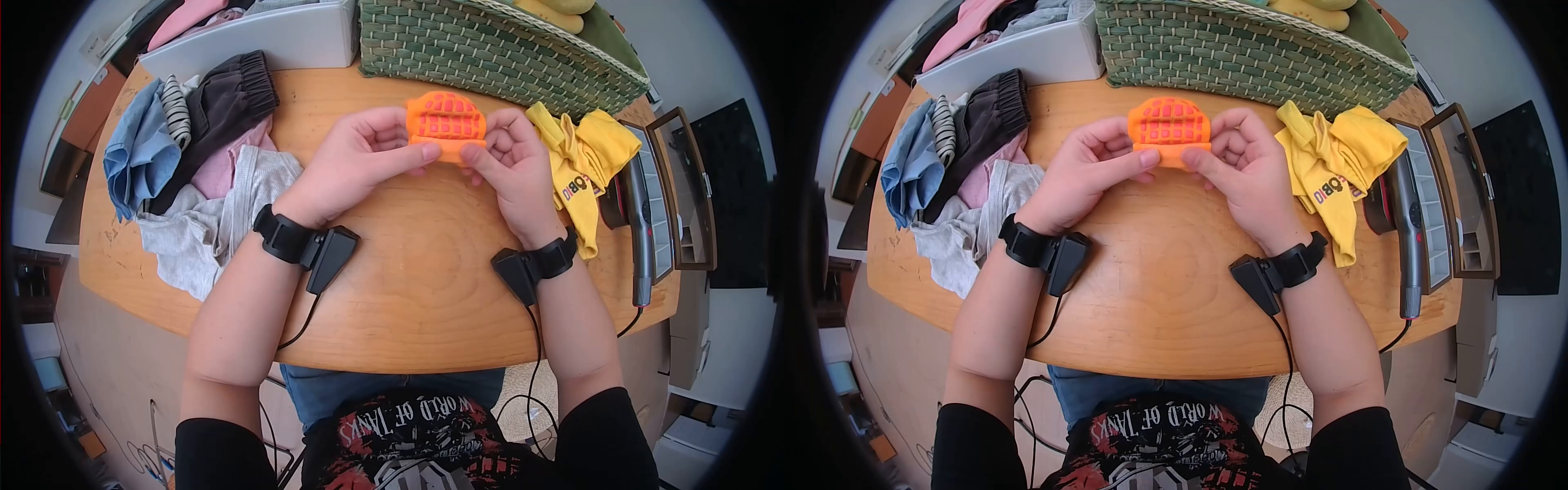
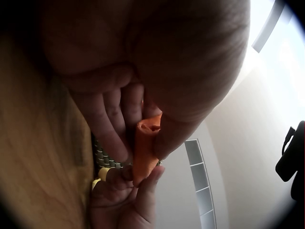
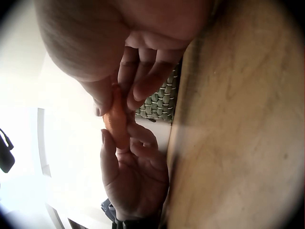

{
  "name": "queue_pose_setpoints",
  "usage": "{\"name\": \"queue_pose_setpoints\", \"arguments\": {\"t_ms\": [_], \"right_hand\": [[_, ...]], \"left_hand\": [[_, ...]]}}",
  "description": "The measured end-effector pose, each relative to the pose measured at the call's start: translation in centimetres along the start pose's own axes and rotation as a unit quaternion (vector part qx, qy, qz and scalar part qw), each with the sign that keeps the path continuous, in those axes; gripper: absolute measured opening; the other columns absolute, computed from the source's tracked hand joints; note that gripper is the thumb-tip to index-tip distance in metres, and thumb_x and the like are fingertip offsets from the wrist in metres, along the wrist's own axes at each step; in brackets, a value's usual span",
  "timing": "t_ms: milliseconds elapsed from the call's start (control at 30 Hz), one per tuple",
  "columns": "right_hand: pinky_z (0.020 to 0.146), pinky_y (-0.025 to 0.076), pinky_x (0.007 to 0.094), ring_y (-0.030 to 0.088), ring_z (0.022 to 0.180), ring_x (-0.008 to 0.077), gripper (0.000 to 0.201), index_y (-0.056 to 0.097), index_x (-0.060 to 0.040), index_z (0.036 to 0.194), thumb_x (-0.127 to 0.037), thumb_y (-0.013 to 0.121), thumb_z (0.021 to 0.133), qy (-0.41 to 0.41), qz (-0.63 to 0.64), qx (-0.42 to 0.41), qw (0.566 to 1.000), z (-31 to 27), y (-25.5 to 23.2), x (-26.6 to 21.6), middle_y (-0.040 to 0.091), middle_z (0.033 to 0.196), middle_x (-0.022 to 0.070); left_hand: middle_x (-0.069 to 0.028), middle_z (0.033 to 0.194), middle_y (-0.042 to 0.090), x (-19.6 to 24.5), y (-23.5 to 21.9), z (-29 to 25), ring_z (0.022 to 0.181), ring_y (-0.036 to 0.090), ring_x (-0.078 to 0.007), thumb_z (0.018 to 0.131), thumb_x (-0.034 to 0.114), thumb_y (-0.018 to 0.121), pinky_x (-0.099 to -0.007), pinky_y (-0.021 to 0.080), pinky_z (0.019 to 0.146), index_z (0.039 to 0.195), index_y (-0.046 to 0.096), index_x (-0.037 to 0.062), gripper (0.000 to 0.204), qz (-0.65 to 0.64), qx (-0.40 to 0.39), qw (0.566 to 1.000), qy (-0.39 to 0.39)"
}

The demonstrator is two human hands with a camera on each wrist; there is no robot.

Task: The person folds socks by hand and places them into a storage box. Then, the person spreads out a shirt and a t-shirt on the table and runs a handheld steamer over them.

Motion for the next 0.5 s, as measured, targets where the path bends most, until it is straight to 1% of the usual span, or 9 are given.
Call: {"name": "queue_pose_setpoints", "arguments": {"t_ms": [67, 100, 167, 200, 267, 333, 367, 433, 500], "right_hand": [[0.062, 0.047, 0.0191, 0.058, 0.076, 0.0033, 0.025, 0.056, -0.0064, 0.112, -0.008, 0.073, 0.094, -0.004, 0.014, 0.001, 1.0, 0.08, 0.12, -0.04, 0.064, 0.088, -0.0022], [0.062, 0.047, 0.019, 0.057, 0.076, 0.0031, 0.026, 0.053, -0.0075, 0.113, -0.008, 0.072, 0.095, -0.02, 0.017, 0.001, 1.0, 0.11, 0.22, -0.29, 0.061, 0.088, -0.0026], [0.061, 0.047, 0.019, 0.055, 0.076, 0.0028, 0.026, 0.05, -0.0086, 0.113, -0.007, 0.07, 0.097, -0.037, 0.02, 0.002, 0.999, 0.16, 0.22, -0.47, 0.058, 0.088, -0.003], [0.061, 0.047, 0.019, 0.054, 0.077, 0.0028, 0.022, 0.052, -0.0079, 0.112, -0.008, 0.069, 0.097, -0.045, 0.014, -0.01, 0.999, 0.15, 0.32, -0.44, 0.058, 0.089, -0.0026], [0.061, 0.047, 0.0189, 0.054, 0.077, 0.0028, 0.019, 0.054, -0.0072, 0.111, -0.008, 0.068, 0.098, -0.052, 0.009, -0.021, 0.998, 0.09, 0.33, -0.29, 0.058, 0.091, -0.0022], [0.062, 0.049, 0.0195, 0.055, 0.079, 0.0033, 0.014, 0.059, -0.0063, 0.11, -0.01, 0.067, 0.099, -0.053, 0.001, -0.046, 0.998, -0.03, 0.54, -0.13, 0.06, 0.093, -0.0018], [0.062, 0.049, 0.0195, 0.055, 0.079, 0.0033, 0.014, 0.059, -0.0063, 0.11, -0.01, 0.067, 0.099, -0.053, 0.001, -0.046, 0.998, -0.08, 0.44, -0.16, 0.06, 0.093, -0.0018], [0.065, 0.052, 0.0209, 0.058, 0.083, 0.0044, 0.015, 0.062, -0.0051, 0.11, -0.007, 0.069, 0.097, -0.015, 0.001, -0.043, 0.999, -0.11, 0.19, 0.33, 0.063, 0.097, -0.0007], [0.067, 0.054, 0.0217, 0.06, 0.085, 0.0054, 0.018, 0.062, -0.0046, 0.11, -0.005, 0.071, 0.095, -0.027, -0.002, -0.049, 0.998, -0.16, 0.25, 0.04, 0.063, 0.1, 0.0004]], "left_hand": [[-0.0045, 0.119, 0.071, 0.08, 0.07, -0.07, 0.105, 0.066, -0.0089, 0.096, 0.01, 0.07, -0.0252, 0.056, 0.085, 0.131, 0.062, 0.0011, 0.037, 0.009, 0.006, 1.0, -0.006], [-0.0045, 0.119, 0.071, 0.15, 0.15, -0.1, 0.105, 0.066, -0.0089, 0.096, 0.01, 0.07, -0.0252, 0.056, 0.085, 0.131, 0.062, 0.0011, 0.037, 0.009, 0.006, 1.0, -0.006], [-0.0054, 0.116, 0.072, 0.22, 0.18, -0.15, 0.1, 0.069, -0.0109, 0.097, 0.013, 0.07, -0.0243, 0.056, 0.082, 0.131, 0.062, 0.0015, 0.037, 0.017, 0.012, 1.0, -0.01], [-0.0054, 0.116, 0.072, 0.31, 0.18, -0.17, 0.1, 0.069, -0.0109, 0.097, 0.013, 0.07, -0.0243, 0.056, 0.082, 0.131, 0.062, 0.0015, 0.037, 0.017, 0.012, 1.0, -0.01], [-0.0068, 0.114, 0.073, 0.17, 0.19, -0.23, 0.094, 0.072, -0.0137, 0.098, 0.016, 0.069, -0.0235, 0.056, 0.079, 0.13, 0.063, 0.0017, 0.036, 0.022, 0.009, 0.999, -0.027], [-0.0073, 0.112, 0.073, 0.17, 0.09, -0.22, 0.091, 0.073, -0.0148, 0.098, 0.018, 0.069, -0.0233, 0.056, 0.078, 0.13, 0.063, 0.0014, 0.036, 0.025, 0.014, 0.999, -0.026], [-0.0078, 0.111, 0.074, 0.18, -0.01, -0.21, 0.089, 0.073, -0.016, 0.098, 0.019, 0.069, -0.0231, 0.056, 0.077, 0.129, 0.064, 0.001, 0.036, 0.029, 0.019, 0.999, -0.026], [-0.0076, 0.11, 0.074, 0.25, 0.0, -0.27, 0.089, 0.073, -0.0152, 0.099, 0.02, 0.068, -0.0228, 0.056, 0.077, 0.127, 0.064, 0.0006, 0.035, 0.031, 0.022, 0.999, -0.027], [-0.0075, 0.109, 0.074, 0.2, -0.09, -0.25, 0.088, 0.073, -0.0144, 0.099, 0.02, 0.068, -0.0225, 0.056, 0.077, 0.126, 0.065, 0.0002, 0.034, 0.033, 0.024, 0.999, -0.028]]}}
Point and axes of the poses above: each hand's wrist, its own z-axis towards the middle knuckle, its own y-axis out of the palm, x = y × z, the point moved 8 cm from there along z, towards the middle knuckle
